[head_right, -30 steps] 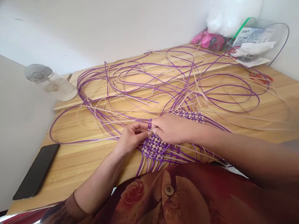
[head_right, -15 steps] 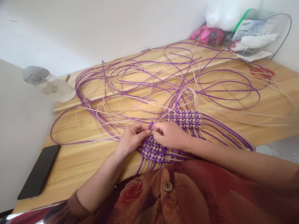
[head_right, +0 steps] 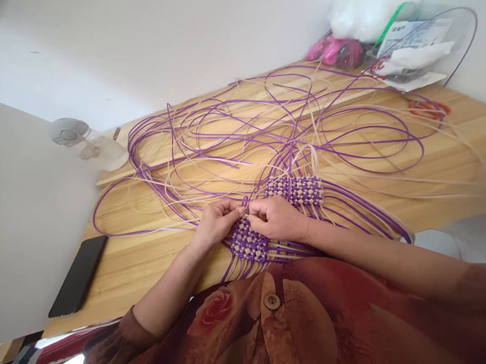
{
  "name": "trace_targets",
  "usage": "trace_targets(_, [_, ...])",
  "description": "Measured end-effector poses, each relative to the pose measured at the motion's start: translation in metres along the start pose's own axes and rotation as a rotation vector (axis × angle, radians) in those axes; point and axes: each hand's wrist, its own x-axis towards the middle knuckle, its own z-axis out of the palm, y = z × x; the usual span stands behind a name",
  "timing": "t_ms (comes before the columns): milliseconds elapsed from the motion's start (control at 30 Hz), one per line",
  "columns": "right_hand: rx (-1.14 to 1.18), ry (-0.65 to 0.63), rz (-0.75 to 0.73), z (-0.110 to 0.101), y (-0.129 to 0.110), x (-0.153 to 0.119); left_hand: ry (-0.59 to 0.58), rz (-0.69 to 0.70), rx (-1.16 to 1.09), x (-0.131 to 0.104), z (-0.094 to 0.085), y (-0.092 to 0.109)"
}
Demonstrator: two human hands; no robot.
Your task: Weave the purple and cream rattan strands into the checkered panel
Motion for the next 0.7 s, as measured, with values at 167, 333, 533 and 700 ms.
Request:
trace_targets(167, [-0.142,0.147,-0.048,-0.007,-0.014,-0.007,-0.033,0.028,0.009,-0.002,-0.003,0.005])
trace_targets(333, [-0.412,0.147,-0.313,-0.013,-0.037,-0.012,-0.073,-0.007,-0.04,0.002,-0.008,0.009])
trace_targets(533, [-0.404,0.045,-0.243,-0.01,-0.048,-0.01,-0.061,0.025,-0.099,0.004,-0.007,0.002])
trace_targets(700, [-0.631,0.058,-0.268,-0.031,-0.055,-0.008,-0.018,0.06,-0.061,0.003,-0.004,-0.005])
